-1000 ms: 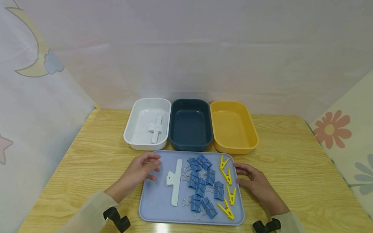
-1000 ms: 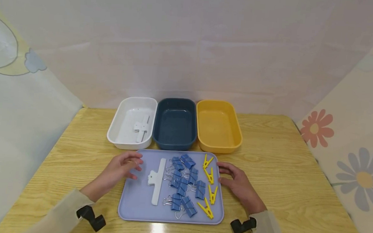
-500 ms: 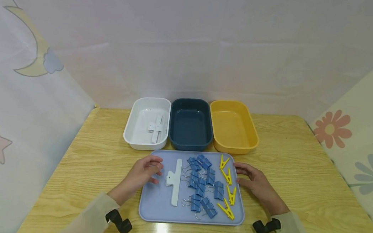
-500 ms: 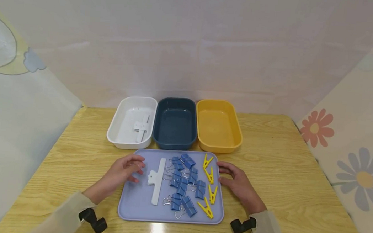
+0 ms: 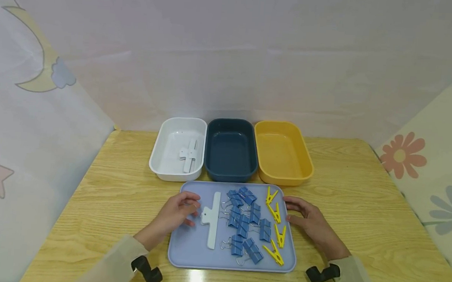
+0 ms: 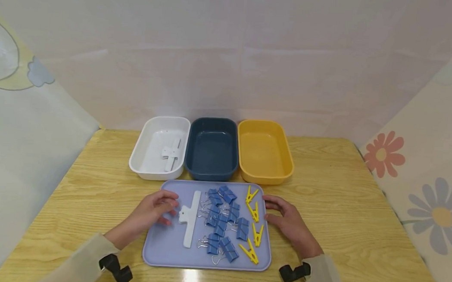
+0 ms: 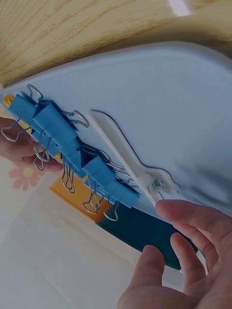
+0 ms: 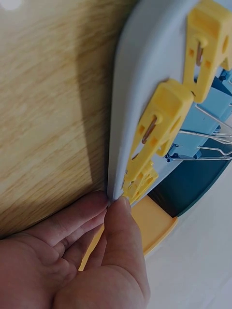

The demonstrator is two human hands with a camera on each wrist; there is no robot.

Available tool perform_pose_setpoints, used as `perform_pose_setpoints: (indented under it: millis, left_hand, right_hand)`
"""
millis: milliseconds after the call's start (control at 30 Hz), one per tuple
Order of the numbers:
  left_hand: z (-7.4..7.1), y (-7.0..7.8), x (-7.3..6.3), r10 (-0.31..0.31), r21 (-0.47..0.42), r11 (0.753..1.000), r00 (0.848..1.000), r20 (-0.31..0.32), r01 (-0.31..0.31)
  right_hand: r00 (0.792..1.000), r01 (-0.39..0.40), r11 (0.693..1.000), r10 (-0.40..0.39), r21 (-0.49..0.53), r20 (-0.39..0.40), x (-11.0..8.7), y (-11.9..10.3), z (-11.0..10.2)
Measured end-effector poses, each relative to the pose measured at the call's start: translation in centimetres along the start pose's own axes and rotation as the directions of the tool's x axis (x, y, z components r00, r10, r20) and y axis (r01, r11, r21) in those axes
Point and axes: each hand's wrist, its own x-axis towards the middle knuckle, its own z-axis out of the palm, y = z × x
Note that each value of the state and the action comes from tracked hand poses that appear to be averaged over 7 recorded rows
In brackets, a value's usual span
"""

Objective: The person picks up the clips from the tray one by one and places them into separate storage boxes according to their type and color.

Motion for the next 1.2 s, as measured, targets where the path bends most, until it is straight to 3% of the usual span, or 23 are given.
perform_pose_setpoints:
  millis: [333,1200]
  left_hand:
    - [0.2,-0.5,0.1,0.024,-0.007,1.000,0.999,0.039,-0.024]
    - [1.3,-0.8,0.0,0.028,0.029,0.999,0.997,0.069,-0.030]
  right_hand:
    - [1.000,0.002,1.000,-0.002,-0.012,-0.003,0.0,0.0,0.0]
    - [1.000,-0.001,1.000,0.001,-0.005,-0.001,0.1,0.2,0.0]
